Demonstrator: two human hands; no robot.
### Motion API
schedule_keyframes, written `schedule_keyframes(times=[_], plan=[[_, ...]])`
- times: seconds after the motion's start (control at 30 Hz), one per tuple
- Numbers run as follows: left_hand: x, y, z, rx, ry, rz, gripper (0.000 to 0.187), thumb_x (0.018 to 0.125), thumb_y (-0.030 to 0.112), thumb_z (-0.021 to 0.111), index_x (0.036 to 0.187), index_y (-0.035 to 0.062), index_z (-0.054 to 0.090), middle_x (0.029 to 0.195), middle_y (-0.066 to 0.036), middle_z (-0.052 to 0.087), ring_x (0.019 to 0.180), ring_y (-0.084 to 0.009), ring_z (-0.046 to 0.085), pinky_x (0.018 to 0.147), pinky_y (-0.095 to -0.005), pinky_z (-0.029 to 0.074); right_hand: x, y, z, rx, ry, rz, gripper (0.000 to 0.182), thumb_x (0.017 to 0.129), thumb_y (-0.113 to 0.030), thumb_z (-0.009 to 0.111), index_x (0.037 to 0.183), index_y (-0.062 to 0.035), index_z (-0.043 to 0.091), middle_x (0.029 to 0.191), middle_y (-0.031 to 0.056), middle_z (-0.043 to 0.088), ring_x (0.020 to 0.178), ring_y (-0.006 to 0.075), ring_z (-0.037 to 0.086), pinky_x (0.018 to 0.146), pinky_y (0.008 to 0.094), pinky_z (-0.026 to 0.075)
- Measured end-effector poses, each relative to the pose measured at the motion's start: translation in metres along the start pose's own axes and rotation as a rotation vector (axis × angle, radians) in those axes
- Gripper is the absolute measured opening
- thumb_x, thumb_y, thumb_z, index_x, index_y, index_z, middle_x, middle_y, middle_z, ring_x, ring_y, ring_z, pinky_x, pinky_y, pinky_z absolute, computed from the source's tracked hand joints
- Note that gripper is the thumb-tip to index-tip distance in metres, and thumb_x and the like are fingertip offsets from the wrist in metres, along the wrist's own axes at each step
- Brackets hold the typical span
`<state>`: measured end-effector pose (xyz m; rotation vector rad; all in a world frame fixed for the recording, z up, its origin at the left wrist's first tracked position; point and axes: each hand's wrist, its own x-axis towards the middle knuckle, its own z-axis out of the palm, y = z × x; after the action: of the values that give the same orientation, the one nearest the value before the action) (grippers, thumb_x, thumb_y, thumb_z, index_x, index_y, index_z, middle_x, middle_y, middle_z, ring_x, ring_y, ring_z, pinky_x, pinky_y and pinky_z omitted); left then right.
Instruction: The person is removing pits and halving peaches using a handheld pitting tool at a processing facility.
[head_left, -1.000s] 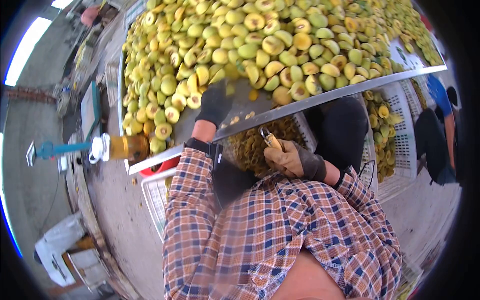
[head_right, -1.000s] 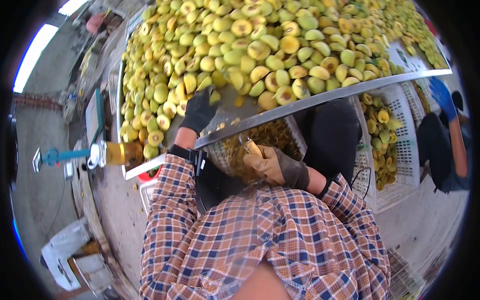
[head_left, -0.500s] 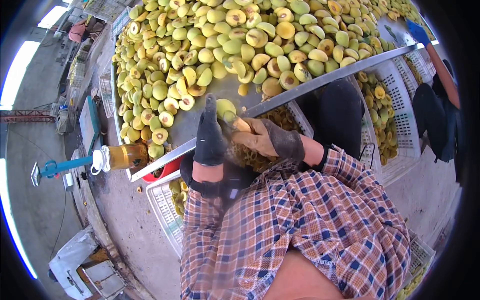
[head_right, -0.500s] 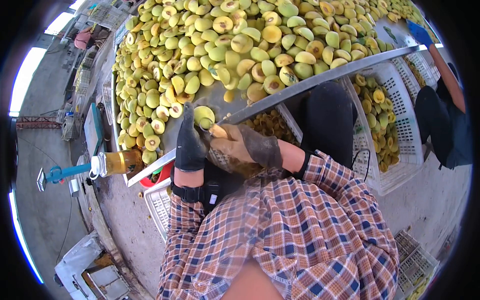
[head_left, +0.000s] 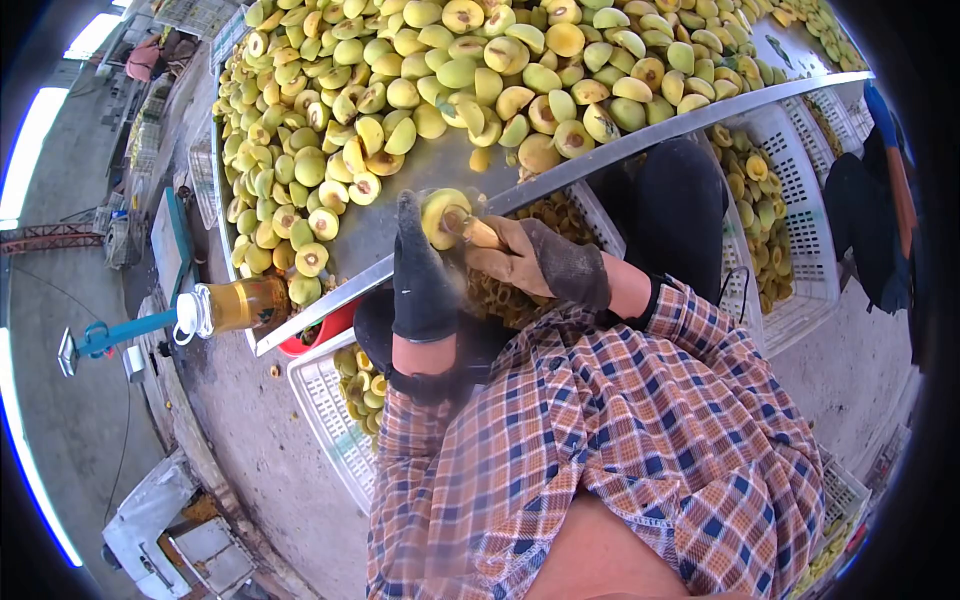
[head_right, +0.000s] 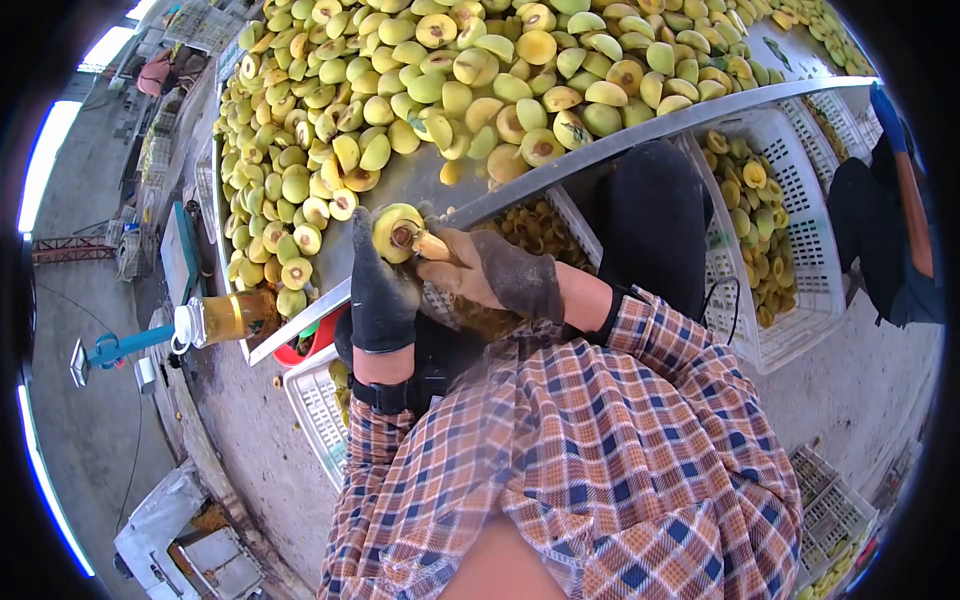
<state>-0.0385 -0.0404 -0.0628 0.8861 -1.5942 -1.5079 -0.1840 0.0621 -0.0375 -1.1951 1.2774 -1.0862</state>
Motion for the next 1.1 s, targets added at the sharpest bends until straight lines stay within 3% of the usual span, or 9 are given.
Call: schedule_keyframes(times=[0.07,0.2,0.47,0.57,0.7,0.87,0.97,1.03,1.1], plan=[[-0.003,0.012,0.002,0.151,-0.018,0.097,0.05,0.101,0.047,0.044,0.128,0.0049,0.051,0.117,-0.015,0.063,0.108,-0.0283,0.06,0.098,-0.0407,0.047,-0.001,-0.002,0.001,-0.062,0.015,-0.058,0.043,0.093,-0.031,0.062,0.119,0.0021,0.055,0.1,0.0212,0.066,0.094,0.0298,0.066,0.084,0.0374,0.05],[-0.011,0.062,0.021,-0.637,-0.005,-0.31,0.045,0.102,0.04,0.043,0.126,0.0041,0.053,0.118,-0.013,0.063,0.108,-0.0285,0.061,0.099,-0.0405,0.047,-0.004,-0.016,0.001,0.078,-0.028,-0.091,0.039,0.094,-0.028,0.059,0.119,0.0013,0.056,0.1,0.019,0.067,0.095,0.0263,0.065,0.086,0.0361,0.049],[-0.008,0.034,0.015,-0.094,-0.035,0.039,0.032,0.098,0.004,0.052,0.127,-0.0016,0.043,0.115,-0.015,0.058,0.103,-0.0226,0.06,0.091,-0.0361,0.052,-0.01,-0.022,0.001,0.165,-0.031,-0.104,0.032,0.094,-0.025,0.059,0.114,0.0003,0.059,0.095,0.0109,0.067,0.089,0.0172,0.062,0.082,0.0326,0.049],[-0.016,0.052,0.022,-0.203,-0.002,0.03,0.036,0.102,0.026,0.042,0.126,0.0012,0.049,0.118,-0.017,0.06,0.111,-0.0289,0.06,0.101,-0.0418,0.047,-0.011,-0.03,0.001,0.276,-0.066,0.049,0.03,0.095,-0.025,0.058,0.112,-0.0002,0.059,0.09,0.0059,0.064,0.084,0.0123,0.058,0.077,0.0297,0.048],[-0.02,0.054,0.021,0.13,0.011,0.239,0.034,0.101,0.027,0.044,0.122,0.0013,0.052,0.116,-0.017,0.06,0.111,-0.0292,0.06,0.1,-0.041,0.048,-0.01,-0.019,0.008,0.379,-0.139,-0.079,0.027,0.096,-0.024,0.057,0.111,-0.0018,0.059,0.087,0.0025,0.063,0.08,0.0081,0.055,0.073,0.0269,0.047],[-0.016,0.069,0.03,-0.304,-0.032,-0.051,0.035,0.103,0.033,0.043,0.116,0.0015,0.054,0.113,-0.016,0.06,0.108,-0.0282,0.061,0.097,-0.0398,0.048,-0.018,-0.033,0.007,0.502,-0.162,0.129,0.025,0.096,-0.022,0.056,0.112,-0.003,0.06,0.088,0.0022,0.063,0.08,0.0079,0.056,0.071,0.0264,0.048],[-0.012,0.074,0.026,-0.269,-0.016,-0.139,0.038,0.104,0.036,0.042,0.106,0.0008,0.056,0.104,-0.015,0.062,0.1,-0.0255,0.062,0.091,-0.0371,0.049,-0.019,-0.038,-0.005,0.375,-0.179,0.13,0.014,0.098,-0.012,0.054,0.108,-0.0044,0.06,0.086,-0.0049,0.056,0.079,0.0035,0.05,0.072,0.0207,0.044],[-0.013,0.087,0.038,-0.485,-0.028,-0.203,0.042,0.105,0.036,0.04,0.099,-0.0017,0.058,0.095,-0.014,0.064,0.092,-0.0214,0.063,0.084,-0.0329,0.049,-0.018,-0.027,0.0,0.453,-0.201,0.012,0.013,0.097,-0.009,0.054,0.108,-0.0058,0.061,0.086,-0.0041,0.058,0.078,0.0035,0.051,0.071,0.0206,0.044],[-0.01,0.082,0.036,-0.334,-0.047,-0.13,0.044,0.105,0.038,0.041,0.094,-0.0006,0.059,0.097,-0.014,0.065,0.09,-0.0211,0.062,0.081,-0.0331,0.049,-0.022,-0.02,0.006,0.659,-0.232,0.016,0.013,0.096,-0.012,0.054,0.106,-0.0058,0.061,0.085,-0.0026,0.059,0.077,0.0051,0.053,0.068,0.0218,0.045]])
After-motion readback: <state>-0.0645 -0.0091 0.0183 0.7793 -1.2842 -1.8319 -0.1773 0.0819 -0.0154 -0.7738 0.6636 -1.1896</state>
